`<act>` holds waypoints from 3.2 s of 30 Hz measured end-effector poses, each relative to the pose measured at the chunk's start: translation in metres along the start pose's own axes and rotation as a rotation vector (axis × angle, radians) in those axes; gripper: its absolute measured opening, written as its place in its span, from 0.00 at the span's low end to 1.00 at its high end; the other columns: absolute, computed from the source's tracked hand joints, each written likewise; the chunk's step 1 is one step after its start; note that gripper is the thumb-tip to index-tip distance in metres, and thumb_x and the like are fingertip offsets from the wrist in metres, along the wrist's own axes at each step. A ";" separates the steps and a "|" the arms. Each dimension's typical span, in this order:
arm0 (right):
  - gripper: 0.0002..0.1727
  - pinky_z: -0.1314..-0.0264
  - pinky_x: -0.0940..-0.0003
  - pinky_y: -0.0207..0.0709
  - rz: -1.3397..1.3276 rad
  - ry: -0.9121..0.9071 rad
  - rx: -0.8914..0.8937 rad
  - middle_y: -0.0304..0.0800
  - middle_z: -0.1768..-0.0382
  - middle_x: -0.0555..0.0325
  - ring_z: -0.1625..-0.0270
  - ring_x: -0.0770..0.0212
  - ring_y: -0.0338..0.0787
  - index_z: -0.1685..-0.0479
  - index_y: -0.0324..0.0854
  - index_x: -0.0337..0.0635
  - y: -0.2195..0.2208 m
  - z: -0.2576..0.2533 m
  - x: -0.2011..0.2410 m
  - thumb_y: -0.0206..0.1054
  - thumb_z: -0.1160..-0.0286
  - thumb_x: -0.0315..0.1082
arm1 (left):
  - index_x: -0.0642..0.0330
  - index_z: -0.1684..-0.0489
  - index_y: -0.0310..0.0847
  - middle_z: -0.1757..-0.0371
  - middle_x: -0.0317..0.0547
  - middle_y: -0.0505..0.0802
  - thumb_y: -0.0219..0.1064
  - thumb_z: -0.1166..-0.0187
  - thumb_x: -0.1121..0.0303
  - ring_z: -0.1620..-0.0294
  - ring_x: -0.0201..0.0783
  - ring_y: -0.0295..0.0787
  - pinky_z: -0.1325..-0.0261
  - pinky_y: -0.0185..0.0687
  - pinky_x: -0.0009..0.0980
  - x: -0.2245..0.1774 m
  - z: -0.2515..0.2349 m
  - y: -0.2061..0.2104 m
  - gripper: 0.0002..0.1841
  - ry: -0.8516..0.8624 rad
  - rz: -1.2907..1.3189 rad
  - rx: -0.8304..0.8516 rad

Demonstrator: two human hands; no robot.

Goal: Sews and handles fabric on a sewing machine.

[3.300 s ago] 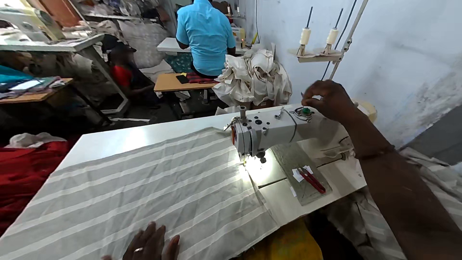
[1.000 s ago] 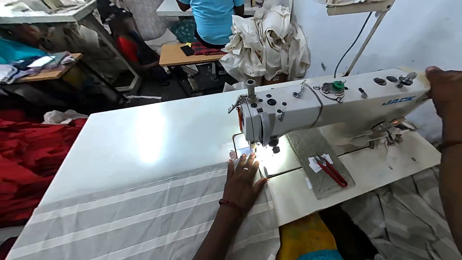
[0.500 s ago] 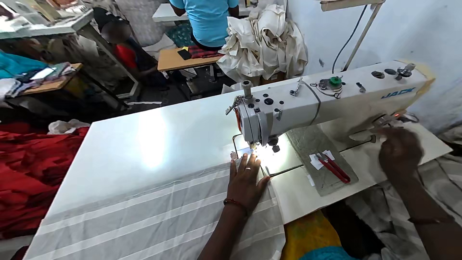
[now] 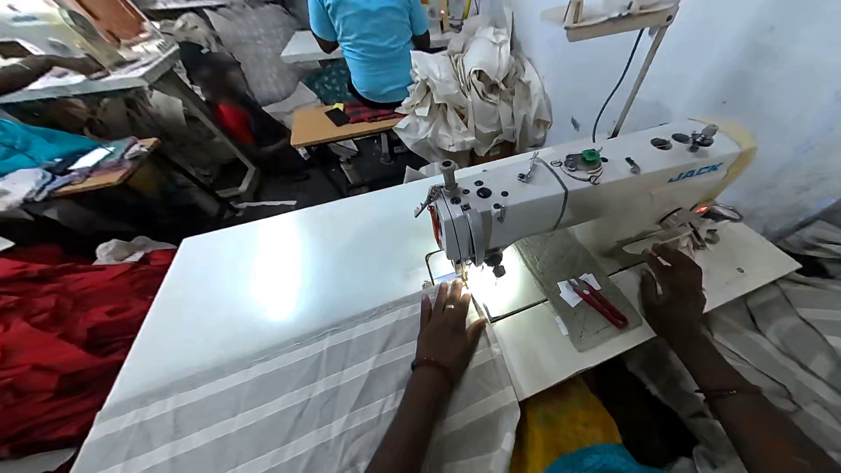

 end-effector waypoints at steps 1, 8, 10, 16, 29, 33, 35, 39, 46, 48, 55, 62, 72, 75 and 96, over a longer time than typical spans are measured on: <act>0.23 0.21 0.36 0.69 -0.050 0.005 -0.018 0.80 0.25 0.36 0.20 0.32 0.74 0.30 0.84 0.36 -0.004 0.004 0.015 0.58 0.16 0.38 | 0.57 0.14 0.69 0.07 0.49 0.64 0.50 0.12 0.42 0.04 0.51 0.48 0.06 0.37 0.59 -0.008 0.014 0.001 0.35 0.009 -0.004 -0.002; 0.20 0.52 0.52 0.88 -0.381 -0.018 0.506 0.92 0.51 0.48 0.51 0.51 0.93 0.42 0.92 0.42 0.045 0.028 0.224 0.71 0.24 0.45 | 0.67 0.33 0.85 0.31 0.61 0.89 0.47 0.15 0.37 0.29 0.61 0.85 0.24 0.73 0.59 -0.070 0.119 0.035 0.40 0.221 -0.068 -0.520; 0.25 0.45 0.50 0.84 -0.298 0.061 0.770 0.87 0.45 0.44 0.44 0.46 0.90 0.30 0.85 0.40 0.064 0.021 0.255 0.69 0.20 0.45 | 0.68 0.37 0.87 0.32 0.60 0.90 0.46 0.14 0.37 0.29 0.61 0.86 0.24 0.74 0.59 -0.072 0.122 0.034 0.39 0.246 -0.065 -0.524; 0.18 0.46 0.55 0.86 -0.244 0.115 0.782 0.87 0.46 0.44 0.47 0.48 0.91 0.32 0.85 0.39 0.064 0.033 0.265 0.61 0.16 0.31 | 0.69 0.40 0.89 0.32 0.59 0.91 0.51 0.12 0.46 0.26 0.58 0.85 0.22 0.77 0.52 -0.086 0.135 0.019 0.32 0.280 0.153 -0.361; 0.18 0.50 0.59 0.87 -0.301 0.065 0.727 0.88 0.51 0.46 0.52 0.51 0.92 0.35 0.88 0.40 0.057 0.050 0.257 0.61 0.17 0.32 | 0.61 0.43 0.92 0.36 0.57 0.93 0.54 0.13 0.54 0.33 0.58 0.90 0.30 0.81 0.59 -0.089 0.136 0.017 0.24 0.203 -0.103 -0.338; 0.18 0.49 0.58 0.87 -0.338 0.057 0.726 0.89 0.51 0.45 0.51 0.50 0.92 0.35 0.88 0.40 0.057 0.049 0.256 0.61 0.17 0.32 | 0.64 0.48 0.93 0.37 0.58 0.93 0.56 0.16 0.60 0.34 0.58 0.91 0.27 0.79 0.56 -0.091 0.135 0.015 0.20 0.243 -0.101 -0.364; 0.17 0.50 0.59 0.87 -0.340 0.049 0.713 0.89 0.53 0.46 0.53 0.51 0.92 0.37 0.89 0.40 0.056 0.049 0.255 0.61 0.17 0.33 | 0.63 0.50 0.94 0.40 0.57 0.94 0.57 0.16 0.60 0.36 0.56 0.92 0.30 0.83 0.53 -0.093 0.136 0.015 0.20 0.261 -0.081 -0.378; 0.18 0.45 0.58 0.85 -0.336 0.068 0.811 0.88 0.50 0.45 0.49 0.50 0.91 0.35 0.88 0.40 0.056 0.046 0.255 0.59 0.14 0.34 | 0.62 0.44 0.93 0.35 0.55 0.93 0.52 0.12 0.47 0.35 0.57 0.91 0.35 0.85 0.57 -0.090 0.135 0.013 0.28 0.199 -0.115 -0.347; 0.16 0.49 0.57 0.86 -0.362 0.056 0.757 0.89 0.52 0.44 0.52 0.50 0.92 0.40 0.91 0.40 0.057 0.045 0.253 0.61 0.16 0.33 | 0.56 0.38 0.91 0.30 0.47 0.92 0.43 0.09 0.48 0.28 0.54 0.87 0.25 0.76 0.59 -0.054 0.103 0.014 0.30 0.229 -0.056 -0.391; 0.15 0.46 0.56 0.86 -0.385 0.067 0.780 0.90 0.50 0.44 0.50 0.49 0.92 0.42 0.91 0.39 0.060 0.041 0.253 0.61 0.15 0.34 | 0.54 0.33 0.89 0.28 0.44 0.90 0.42 0.09 0.49 0.25 0.52 0.85 0.22 0.74 0.59 -0.041 0.090 0.013 0.29 0.253 -0.044 -0.361; 0.11 0.54 0.49 0.85 -0.367 0.056 0.695 0.89 0.57 0.42 0.55 0.45 0.91 0.53 0.94 0.38 0.083 0.007 0.254 0.66 0.19 0.33 | 0.50 0.29 0.87 0.23 0.38 0.86 0.44 0.11 0.53 0.18 0.50 0.77 0.16 0.62 0.61 -0.011 0.042 0.006 0.27 0.246 -0.028 -0.254; 0.13 0.40 0.44 0.81 -0.377 0.162 0.804 0.94 0.55 0.42 0.44 0.43 0.92 0.52 0.93 0.38 0.106 -0.026 0.252 0.65 0.20 0.35 | 0.51 0.25 0.83 0.19 0.38 0.82 0.47 0.11 0.57 0.13 0.48 0.70 0.13 0.53 0.62 0.016 -0.001 0.003 0.24 0.215 0.011 -0.206; 0.15 0.41 0.43 0.81 -0.335 0.178 0.812 0.92 0.53 0.40 0.44 0.42 0.91 0.49 0.91 0.35 0.099 -0.023 0.247 0.63 0.17 0.37 | 0.51 0.18 0.76 0.11 0.35 0.73 0.43 0.09 0.45 0.06 0.44 0.56 0.07 0.41 0.56 0.018 -0.003 0.001 0.31 0.109 -0.023 -0.087; 0.19 0.36 0.41 0.82 -0.195 0.217 0.586 0.90 0.42 0.40 0.39 0.41 0.90 0.35 0.88 0.40 0.056 -0.016 0.204 0.64 0.16 0.39 | 0.55 0.08 0.61 0.05 0.39 0.61 0.47 0.15 0.37 0.03 0.48 0.45 0.07 0.36 0.58 0.021 -0.005 -0.002 0.40 0.020 0.008 -0.122; 0.20 0.45 0.48 0.86 -0.049 -0.156 0.718 0.88 0.39 0.41 0.39 0.44 0.90 0.35 0.87 0.42 0.071 0.013 0.265 0.64 0.20 0.40 | 0.56 0.29 0.85 0.31 0.59 0.87 0.58 0.13 0.61 0.33 0.57 0.87 0.40 0.86 0.52 0.026 0.035 -0.018 0.20 -0.352 0.113 -0.098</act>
Point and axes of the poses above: each hand's wrist, its own z-axis away from the middle knuckle, its own y-axis out of the palm, x = y × z, the point moved 5 cm from there along -z, towards the middle knuckle
